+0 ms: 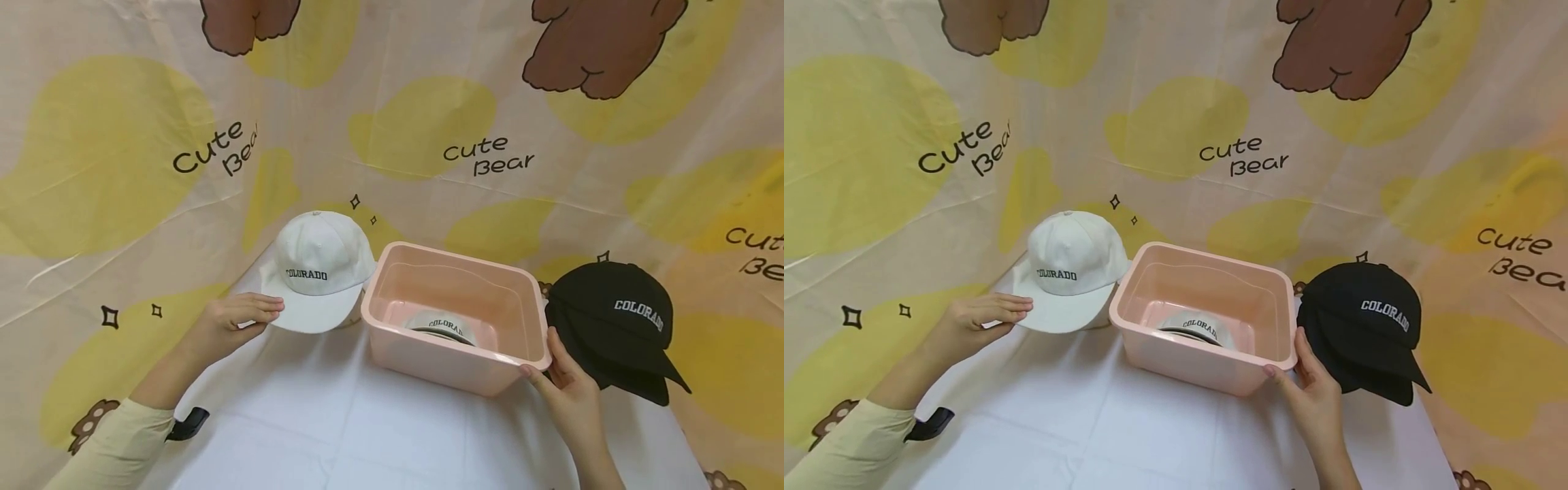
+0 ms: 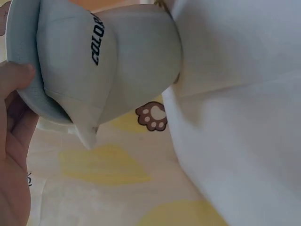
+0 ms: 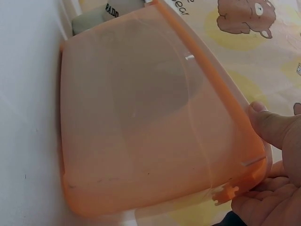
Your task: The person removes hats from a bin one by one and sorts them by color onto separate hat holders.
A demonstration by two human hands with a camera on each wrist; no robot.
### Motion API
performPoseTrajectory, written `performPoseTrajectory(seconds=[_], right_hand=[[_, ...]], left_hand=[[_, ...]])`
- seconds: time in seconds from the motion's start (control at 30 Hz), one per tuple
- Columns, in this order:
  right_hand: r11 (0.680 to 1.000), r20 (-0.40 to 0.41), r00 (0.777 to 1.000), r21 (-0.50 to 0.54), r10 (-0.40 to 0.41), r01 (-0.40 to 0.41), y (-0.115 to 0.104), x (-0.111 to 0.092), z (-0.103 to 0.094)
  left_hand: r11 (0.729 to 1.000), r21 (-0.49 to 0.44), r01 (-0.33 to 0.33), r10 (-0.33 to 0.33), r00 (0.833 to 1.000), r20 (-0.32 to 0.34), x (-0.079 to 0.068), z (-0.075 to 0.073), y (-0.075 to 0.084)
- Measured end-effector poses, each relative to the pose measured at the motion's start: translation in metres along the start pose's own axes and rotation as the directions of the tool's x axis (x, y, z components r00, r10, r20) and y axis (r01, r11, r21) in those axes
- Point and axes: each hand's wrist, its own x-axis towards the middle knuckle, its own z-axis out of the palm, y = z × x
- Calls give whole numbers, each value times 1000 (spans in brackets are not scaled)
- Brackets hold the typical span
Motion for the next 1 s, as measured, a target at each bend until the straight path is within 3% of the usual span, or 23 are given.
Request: performPoseTrajectory(seconds=[0.2, 0.33, 0.57, 0.67, 0.8, 0.9, 1.0], right_hand=[[1000, -3, 1000, -13, -4, 4, 0, 2, -1], [1000, 3, 1000, -29, -3, 3, 1, 4, -1], [999, 13, 1000, -29, -22, 23, -1, 6, -2], [1000, 15, 1000, -8, -22, 23, 0, 4, -3], [1000, 9, 1000, 18, -22, 22, 5, 2, -1], [999, 8, 1000, 34, -30, 30, 8, 2, 0], [998, 12, 999, 30, -47, 47, 8, 2, 1]], left_hand=[[994, 86, 73, -71, 997, -28, -1, -3, -6], [987, 86, 139, -134, 989, -59, -3, -4, -6], [958, 102, 268, -270, 963, 8, 0, -12, 7], [933, 87, 350, -357, 931, 77, 8, -16, 16], [886, 89, 456, -464, 867, 181, 26, -22, 29], [844, 101, 527, -535, 813, 232, 47, -23, 37], [820, 95, 564, -565, 772, 289, 73, -21, 43]])
